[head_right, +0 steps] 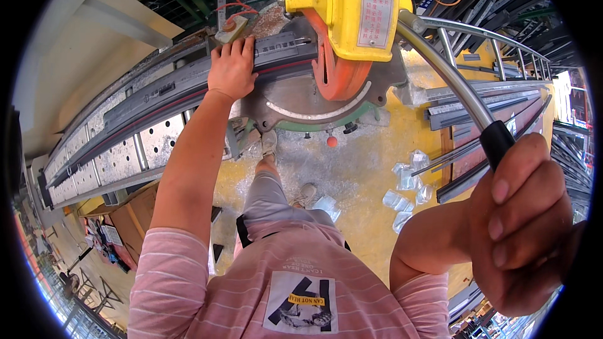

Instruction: The person picks up a long metal beam, carries it to a miter saw, and cuts a section from the end.

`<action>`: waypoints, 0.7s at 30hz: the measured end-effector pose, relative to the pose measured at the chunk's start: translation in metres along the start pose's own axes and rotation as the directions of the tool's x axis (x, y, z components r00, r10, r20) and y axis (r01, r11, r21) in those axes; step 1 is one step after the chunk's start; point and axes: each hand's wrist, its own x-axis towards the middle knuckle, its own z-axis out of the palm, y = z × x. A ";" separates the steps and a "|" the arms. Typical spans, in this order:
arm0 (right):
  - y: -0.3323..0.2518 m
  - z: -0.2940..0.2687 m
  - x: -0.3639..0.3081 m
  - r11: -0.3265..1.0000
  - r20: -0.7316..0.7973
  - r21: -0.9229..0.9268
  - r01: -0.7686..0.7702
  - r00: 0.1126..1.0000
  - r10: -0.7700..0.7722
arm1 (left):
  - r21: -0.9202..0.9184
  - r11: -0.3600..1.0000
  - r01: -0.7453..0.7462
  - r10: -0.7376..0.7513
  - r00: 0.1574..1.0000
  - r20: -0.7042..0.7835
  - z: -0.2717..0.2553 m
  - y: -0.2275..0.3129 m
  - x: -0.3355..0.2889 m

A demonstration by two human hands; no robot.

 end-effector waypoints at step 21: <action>-0.001 -0.006 -0.005 1.000 0.065 -0.029 0.000 0.998 0.002 | 0.017 1.000 -0.005 0.005 1.000 -0.007 0.001 0.001 0.001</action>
